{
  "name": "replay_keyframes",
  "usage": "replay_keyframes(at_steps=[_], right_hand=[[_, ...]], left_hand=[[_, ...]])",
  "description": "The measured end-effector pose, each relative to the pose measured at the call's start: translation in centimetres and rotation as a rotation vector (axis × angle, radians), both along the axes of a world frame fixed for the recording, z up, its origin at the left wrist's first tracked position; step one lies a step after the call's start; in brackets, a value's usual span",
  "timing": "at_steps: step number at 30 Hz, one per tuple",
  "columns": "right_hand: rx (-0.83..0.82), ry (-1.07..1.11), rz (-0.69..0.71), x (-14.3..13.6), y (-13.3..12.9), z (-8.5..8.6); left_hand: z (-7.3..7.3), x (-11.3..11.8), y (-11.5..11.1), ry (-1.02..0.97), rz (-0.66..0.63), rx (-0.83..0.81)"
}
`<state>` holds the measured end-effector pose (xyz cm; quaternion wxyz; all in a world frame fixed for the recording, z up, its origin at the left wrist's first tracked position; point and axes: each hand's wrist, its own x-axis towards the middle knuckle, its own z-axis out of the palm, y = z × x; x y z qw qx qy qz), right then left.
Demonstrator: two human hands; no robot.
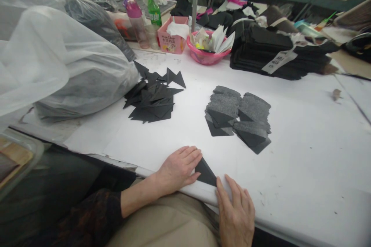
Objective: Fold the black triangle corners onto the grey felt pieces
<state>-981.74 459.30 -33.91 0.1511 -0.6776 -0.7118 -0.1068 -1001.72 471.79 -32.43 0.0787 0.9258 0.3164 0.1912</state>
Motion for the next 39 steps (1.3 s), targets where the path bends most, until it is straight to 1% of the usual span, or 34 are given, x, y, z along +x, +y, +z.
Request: replay_keyframes(at_steps=[3, 6, 8, 10, 11, 14, 16, 19, 22, 24, 26, 28, 29, 30, 31, 32, 34, 35, 36, 37, 38, 39], right_hand=[[0.021, -0.032, 0.000, 0.7, -0.6, 0.2], [0.055, -0.062, 0.029, 1.4, -0.8, 1.0], [0.108, -0.050, 0.020, 1.5, -0.6, 1.6], [0.135, -0.002, -0.022, 0.9, 0.1, 2.1], [0.122, 0.026, -0.047, 0.4, 0.6, 2.3], [-0.002, 0.102, -0.110, -1.3, 2.5, 2.1], [-0.069, 0.167, -0.147, -2.2, 3.5, 1.6], [-0.129, 0.322, -0.164, -2.5, 4.3, 0.7], [-0.201, 0.464, -0.121, -2.3, 4.2, -0.2], [-0.213, 0.555, -0.077, -2.4, 4.2, -0.8], [-0.178, 0.645, -0.011, -2.6, 4.5, -1.2], [-0.160, 0.716, 0.078, -2.6, 5.2, -1.4], [-0.169, 0.740, 0.117, -2.4, 5.7, -1.4], [-0.189, 0.754, 0.149, -2.1, 6.3, -1.2], [-0.214, 0.757, 0.167, -1.6, 7.0, -0.9], [-0.227, 0.749, 0.161, -1.0, 7.7, -0.5], [-0.211, 0.698, 0.107, 0.5, 9.2, 0.3], [-0.187, 0.657, 0.072, 1.2, 10.1, 0.7], [-0.163, 0.606, 0.044, 1.9, 11.0, 1.1], [-0.138, 0.546, 0.019, 2.6, 11.9, 1.4], [-0.118, 0.479, 0.008, 3.1, 12.9, 1.6], [-0.101, 0.400, 0.007, 3.5, 14.0, 1.7]], left_hand=[[0.3, -0.4, 0.7, 0.004, 0.053, -0.074], [0.4, -0.6, 0.9, -0.016, 0.083, -0.121], [0.2, -0.6, 0.9, -0.033, 0.113, -0.138], [0.0, -0.6, 0.8, -0.038, 0.146, -0.149], [-0.1, -0.7, 0.8, -0.035, 0.158, -0.153], [-0.3, -0.8, 0.7, -0.023, 0.179, -0.167], [-0.4, -0.9, 0.7, -0.030, 0.177, -0.184], [-0.5, -1.3, 0.8, -0.076, 0.140, -0.248], [-0.8, -1.7, 1.0, -0.211, 0.105, -0.404], [-0.9, -1.6, 1.0, -0.376, 0.112, -0.594], [-0.7, -1.5, 1.2, -0.534, 0.136, -0.840], [-0.2, -1.7, 1.8, -0.615, 0.154, -1.048], [0.1, -1.9, 2.3, -0.640, 0.166, -1.102], [0.5, -2.4, 3.1, -0.675, 0.195, -1.119], [1.0, -3.1, 4.0, -0.736, 0.252, -1.103], [1.4, -4.0, 5.1, -0.827, 0.338, -1.062], [2.1, -6.0, 7.2, -1.072, 0.606, -0.938], [2.2, -7.0, 8.1, -1.190, 0.736, -0.879], [2.2, -7.9, 8.7, -1.264, 0.840, -0.844], [2.0, -8.5, 9.0, -1.286, 0.914, -0.825], [1.7, -8.9, 8.9, -1.276, 0.954, -0.802], [1.1, -9.0, 8.6, -1.238, 0.953, -0.776]])
